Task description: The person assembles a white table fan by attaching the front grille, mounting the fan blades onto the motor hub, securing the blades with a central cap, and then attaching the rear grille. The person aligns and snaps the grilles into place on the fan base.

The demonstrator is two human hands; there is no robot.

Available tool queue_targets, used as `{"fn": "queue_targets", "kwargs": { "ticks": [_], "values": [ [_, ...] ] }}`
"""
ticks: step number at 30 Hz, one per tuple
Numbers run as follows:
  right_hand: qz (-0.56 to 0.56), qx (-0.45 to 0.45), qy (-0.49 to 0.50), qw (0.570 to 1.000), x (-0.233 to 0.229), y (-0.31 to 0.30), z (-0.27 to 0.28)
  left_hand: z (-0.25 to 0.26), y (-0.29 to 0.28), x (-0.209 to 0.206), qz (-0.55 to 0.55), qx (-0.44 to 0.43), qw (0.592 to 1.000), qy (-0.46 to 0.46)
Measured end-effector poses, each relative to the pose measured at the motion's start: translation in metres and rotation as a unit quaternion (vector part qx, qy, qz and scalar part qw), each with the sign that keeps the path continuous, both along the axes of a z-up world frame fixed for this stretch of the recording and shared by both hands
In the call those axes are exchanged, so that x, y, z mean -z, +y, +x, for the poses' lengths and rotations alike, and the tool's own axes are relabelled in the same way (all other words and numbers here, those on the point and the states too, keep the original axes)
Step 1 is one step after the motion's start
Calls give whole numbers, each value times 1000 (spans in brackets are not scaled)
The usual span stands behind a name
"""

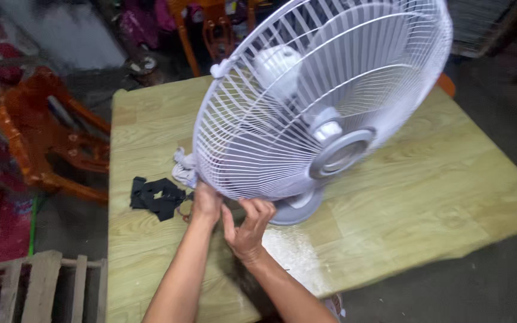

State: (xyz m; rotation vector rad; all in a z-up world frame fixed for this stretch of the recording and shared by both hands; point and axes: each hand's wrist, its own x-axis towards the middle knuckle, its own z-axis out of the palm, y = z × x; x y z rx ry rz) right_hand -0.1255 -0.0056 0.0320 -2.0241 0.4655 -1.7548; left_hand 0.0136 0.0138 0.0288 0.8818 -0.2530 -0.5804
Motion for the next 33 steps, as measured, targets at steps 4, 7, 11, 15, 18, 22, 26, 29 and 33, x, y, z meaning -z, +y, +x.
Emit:
{"fn": "queue_targets", "kwargs": {
  "ticks": [4, 7, 11, 15, 18, 22, 26, 29, 33],
  "values": [
    [18, -67, 73, 995, -37, -5, -30, -12, 6, -40, 34, -54, 996, -62],
    [30, -149, 162, 975, -69, -12, -56, -21, 7, -83, 63, -183, 949, -250],
    [60, -334, 200, 919, -107, -52, -88, -60, 4, -143, 153, -402, 781, -452],
    [19, -336, 72, 939, -146, -126, -114, -107, -28, -202, 242, -475, 600, -596],
    [-7, -271, -33, 962, -172, -197, -120, -131, -65, -232, 292, -473, 521, -648],
    [-35, -169, -64, 983, -219, -281, -126, -149, -114, -267, 340, -439, 432, -711],
    [-110, -246, 8, 963, -265, -339, -102, -151, -142, -297, 347, -392, 409, -747],
    [2, -399, 94, 912, -294, -361, -71, -146, -154, -318, 348, -391, 391, -757],
    [131, -514, 273, 802, -319, -372, -45, -131, -167, -339, 378, -369, 369, -765]
  ]
}}
